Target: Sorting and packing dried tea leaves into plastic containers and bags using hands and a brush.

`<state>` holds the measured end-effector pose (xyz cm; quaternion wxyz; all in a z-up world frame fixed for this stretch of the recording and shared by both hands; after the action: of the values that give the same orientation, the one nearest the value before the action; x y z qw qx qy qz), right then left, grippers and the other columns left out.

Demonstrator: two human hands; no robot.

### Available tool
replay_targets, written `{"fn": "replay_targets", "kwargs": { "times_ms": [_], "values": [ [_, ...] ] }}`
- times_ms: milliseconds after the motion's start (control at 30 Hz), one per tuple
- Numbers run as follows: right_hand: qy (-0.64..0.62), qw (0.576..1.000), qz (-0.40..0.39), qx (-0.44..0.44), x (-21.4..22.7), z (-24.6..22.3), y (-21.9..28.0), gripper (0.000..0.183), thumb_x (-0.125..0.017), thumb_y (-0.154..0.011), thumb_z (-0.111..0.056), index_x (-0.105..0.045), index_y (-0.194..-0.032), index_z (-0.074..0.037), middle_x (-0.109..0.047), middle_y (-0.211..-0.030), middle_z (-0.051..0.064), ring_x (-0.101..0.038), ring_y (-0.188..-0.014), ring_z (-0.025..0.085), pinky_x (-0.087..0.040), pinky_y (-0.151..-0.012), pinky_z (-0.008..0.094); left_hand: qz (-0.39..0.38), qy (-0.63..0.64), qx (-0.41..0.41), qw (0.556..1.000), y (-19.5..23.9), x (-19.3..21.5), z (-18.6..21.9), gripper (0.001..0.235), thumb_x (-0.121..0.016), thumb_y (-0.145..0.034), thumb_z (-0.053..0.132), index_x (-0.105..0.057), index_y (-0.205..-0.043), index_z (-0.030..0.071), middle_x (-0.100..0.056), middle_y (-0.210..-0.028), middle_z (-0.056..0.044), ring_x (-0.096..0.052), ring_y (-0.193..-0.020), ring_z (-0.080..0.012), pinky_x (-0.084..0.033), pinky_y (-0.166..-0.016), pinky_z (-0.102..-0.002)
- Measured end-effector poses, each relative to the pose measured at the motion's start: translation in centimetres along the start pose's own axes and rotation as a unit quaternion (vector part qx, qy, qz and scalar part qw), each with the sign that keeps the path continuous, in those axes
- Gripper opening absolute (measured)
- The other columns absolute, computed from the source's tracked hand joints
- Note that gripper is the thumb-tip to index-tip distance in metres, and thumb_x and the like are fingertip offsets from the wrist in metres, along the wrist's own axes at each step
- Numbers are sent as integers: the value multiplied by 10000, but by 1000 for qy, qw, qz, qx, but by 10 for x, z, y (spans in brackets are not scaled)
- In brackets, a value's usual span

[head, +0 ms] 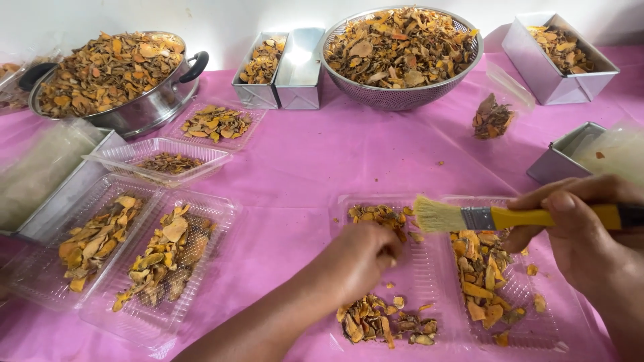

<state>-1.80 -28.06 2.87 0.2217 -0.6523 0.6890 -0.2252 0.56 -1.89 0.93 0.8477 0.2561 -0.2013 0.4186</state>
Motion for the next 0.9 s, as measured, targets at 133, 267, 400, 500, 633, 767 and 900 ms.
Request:
{"fn": "replay_targets", "kwargs": {
  "times_ms": [133,267,400,500,633,767,900],
  "values": [
    [12,1000,2,-3,-22,-24,15,176,-606,-1012,-299,-572,-1015,-125,-733,-1033,189,-784,-552,257,-718,-654,337,76,83,44,993,-16,13,-6,168,-717,-864,76,-806,-971,171,-820,-1025,8,-760,-928,-120,-590,-838,-219],
    [124,990,-13,-68,-34,-43,16,240,-584,-978,-153,-669,-853,33,-765,-827,192,-771,-464,250,-679,-715,354,63,314,38,946,-31,8,-20,166,-787,-815,-41,-777,-979,-21,-733,-789,-110,-663,-647,-157,-600,-646,-254],
    [83,995,-16,-52,-30,-33,18,211,-588,-968,-121,-619,-838,42,-778,-885,190,-769,-421,262,-702,-606,363,47,452,17,890,-43,-1,-37,236,-803,-759,-101,-742,-985,-68,-751,-846,-157,-707,-677,-200,-658,-630,-285],
    [93,992,58,-67,-31,-30,14,205,-586,-1003,-110,-572,-889,60,-751,-967,237,-762,-532,339,-607,-500,352,48,429,6,902,-39,-1,-32,234,-807,-804,-38,-760,-1033,-57,-747,-817,-169,-701,-668,-195,-653,-644,-287],
    [71,992,75,-76,-27,-36,7,207,-524,-1078,-113,-508,-953,51,-719,-1032,279,-743,-632,373,-635,-682,395,84,356,-9,931,-37,4,-24,158,-817,-822,-40,-783,-973,-7,-774,-808,-102,-663,-649,-104,-547,-572,-217],
    [153,982,72,-81,-28,-36,6,260,-516,-1111,-165,-549,-994,64,-700,-965,220,-732,-646,304,-594,-799,358,216,98,-13,971,-40,14,-25,88,-752,-875,119,-786,-957,121,-805,-876,-48,-739,-771,-173,-592,-693,-300],
    [217,969,69,-96,-32,-39,7,297,-520,-1122,-210,-601,-1022,58,-695,-752,218,-726,-667,255,-532,-919,298,311,-151,-139,928,-46,11,-30,129,-688,-913,211,-753,-1007,150,-787,-839,-65,-638,-833,-307,-499,-664,-478]
  ]
}}
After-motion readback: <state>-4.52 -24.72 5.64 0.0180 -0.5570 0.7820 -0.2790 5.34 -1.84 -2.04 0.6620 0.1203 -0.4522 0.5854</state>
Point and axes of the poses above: each hand's wrist, its own y-axis away from the middle knuckle, its own x-axis out of the back of the hand, z = x × y, the point moved 3 cm from there along -y, towards the middle knuckle
